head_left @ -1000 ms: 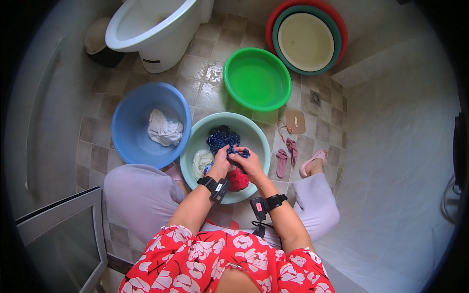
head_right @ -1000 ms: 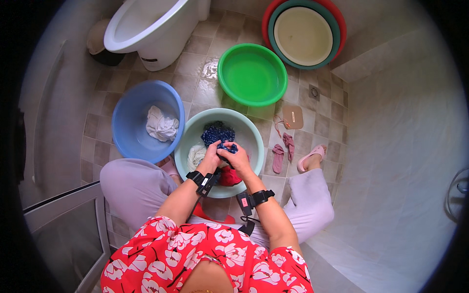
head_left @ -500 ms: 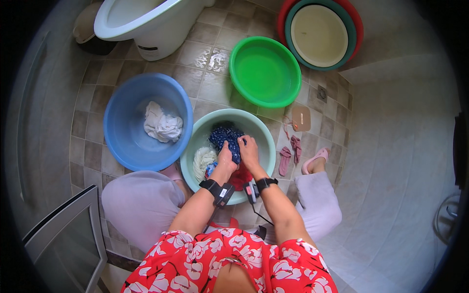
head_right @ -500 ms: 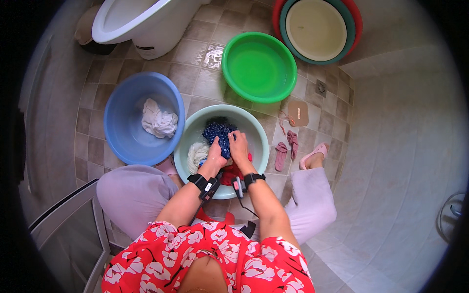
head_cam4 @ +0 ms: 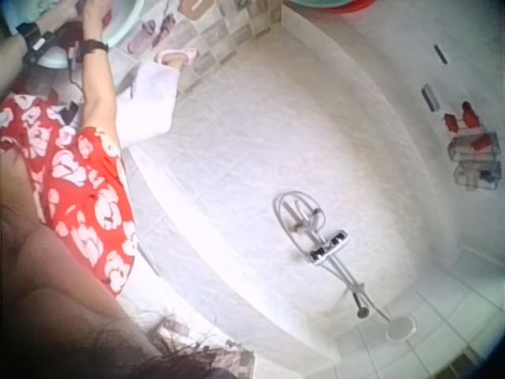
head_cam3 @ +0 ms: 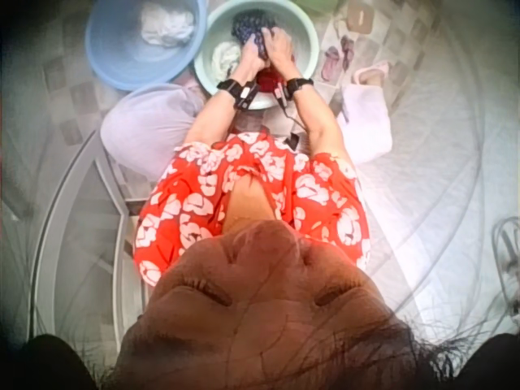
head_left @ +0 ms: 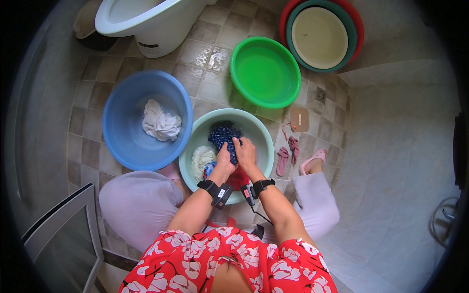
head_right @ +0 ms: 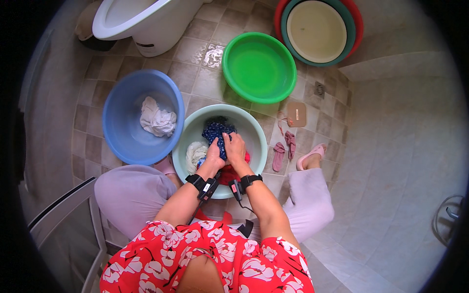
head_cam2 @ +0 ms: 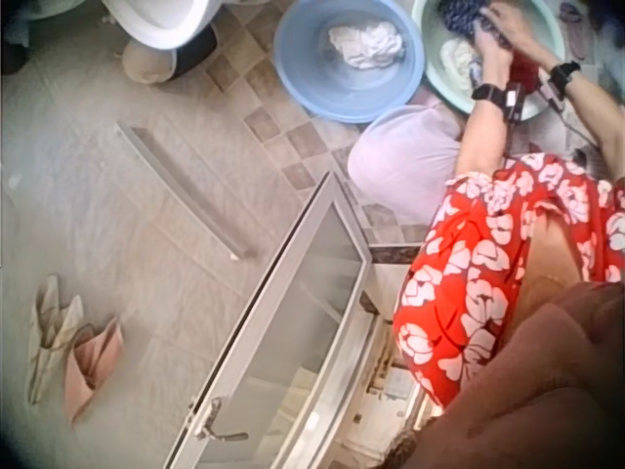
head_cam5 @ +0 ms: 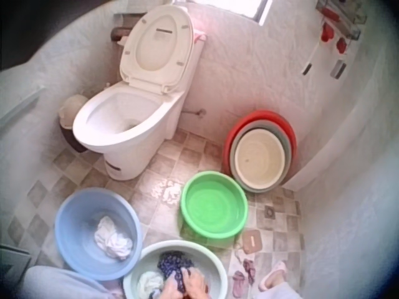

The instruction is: The person washes clothes by hand in a basin of soapy water, then transfers a garment to a basin of clean water for rinsing.

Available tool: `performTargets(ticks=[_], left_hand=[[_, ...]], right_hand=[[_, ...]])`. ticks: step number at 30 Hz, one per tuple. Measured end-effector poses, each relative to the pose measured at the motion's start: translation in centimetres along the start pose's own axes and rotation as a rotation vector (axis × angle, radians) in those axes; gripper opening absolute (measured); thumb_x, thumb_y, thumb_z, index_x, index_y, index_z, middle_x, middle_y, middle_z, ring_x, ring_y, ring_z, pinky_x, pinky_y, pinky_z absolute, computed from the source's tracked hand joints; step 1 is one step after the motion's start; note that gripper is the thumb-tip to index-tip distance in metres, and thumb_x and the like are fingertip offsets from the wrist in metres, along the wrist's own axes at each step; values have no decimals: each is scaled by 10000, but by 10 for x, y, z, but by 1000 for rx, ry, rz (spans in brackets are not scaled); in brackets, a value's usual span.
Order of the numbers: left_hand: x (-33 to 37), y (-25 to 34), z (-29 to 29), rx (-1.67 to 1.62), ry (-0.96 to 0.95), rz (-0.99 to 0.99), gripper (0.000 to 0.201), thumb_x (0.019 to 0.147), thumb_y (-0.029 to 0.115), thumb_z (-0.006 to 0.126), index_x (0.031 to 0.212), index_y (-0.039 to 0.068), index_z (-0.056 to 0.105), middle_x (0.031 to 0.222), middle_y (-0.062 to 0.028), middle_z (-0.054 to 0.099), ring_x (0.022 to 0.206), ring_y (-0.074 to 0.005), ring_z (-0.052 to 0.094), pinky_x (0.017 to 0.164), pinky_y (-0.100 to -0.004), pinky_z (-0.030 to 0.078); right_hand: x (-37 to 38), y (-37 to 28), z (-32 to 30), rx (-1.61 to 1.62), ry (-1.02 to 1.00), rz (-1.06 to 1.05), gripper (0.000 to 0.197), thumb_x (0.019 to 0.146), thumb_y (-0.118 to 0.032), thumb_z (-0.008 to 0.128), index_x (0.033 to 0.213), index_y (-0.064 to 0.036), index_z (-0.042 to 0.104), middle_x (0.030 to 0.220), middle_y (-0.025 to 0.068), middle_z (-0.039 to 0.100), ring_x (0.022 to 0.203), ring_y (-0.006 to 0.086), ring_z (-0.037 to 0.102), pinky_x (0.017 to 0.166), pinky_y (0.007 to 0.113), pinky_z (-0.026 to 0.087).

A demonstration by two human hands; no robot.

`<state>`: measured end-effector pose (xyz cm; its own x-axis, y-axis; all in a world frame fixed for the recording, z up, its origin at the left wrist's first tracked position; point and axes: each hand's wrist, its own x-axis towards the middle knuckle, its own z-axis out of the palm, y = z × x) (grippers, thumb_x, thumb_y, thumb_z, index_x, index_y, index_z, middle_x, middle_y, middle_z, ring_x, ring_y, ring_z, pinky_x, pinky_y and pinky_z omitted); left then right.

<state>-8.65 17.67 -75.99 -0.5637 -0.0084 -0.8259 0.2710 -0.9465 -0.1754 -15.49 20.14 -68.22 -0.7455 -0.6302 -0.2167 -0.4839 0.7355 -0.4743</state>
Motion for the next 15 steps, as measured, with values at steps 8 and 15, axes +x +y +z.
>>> performTargets(ticks=[8, 15], left_hand=[[4, 13, -26, -17, -261, -24, 469, 933, 536, 418, 1105, 127, 570, 1111, -120, 603, 1049, -290, 561, 953, -479, 434], [-3, 4, 4, 60, 22, 25, 386, 961, 453, 403, 1041, 151, 629, 953, -37, 690, 875, -234, 651, 828, -448, 507]], right_hand=[[-38, -39, -18, 118, -72, -251, 250, 864, -284, 616, 903, -38, 618, 820, 203, 608, 775, 413, 582, 676, 462, 466], [1, 18, 2, 177, -27, 108, 304, 896, -327, 561, 910, -32, 630, 826, 227, 623, 804, 434, 590, 729, 487, 472]])
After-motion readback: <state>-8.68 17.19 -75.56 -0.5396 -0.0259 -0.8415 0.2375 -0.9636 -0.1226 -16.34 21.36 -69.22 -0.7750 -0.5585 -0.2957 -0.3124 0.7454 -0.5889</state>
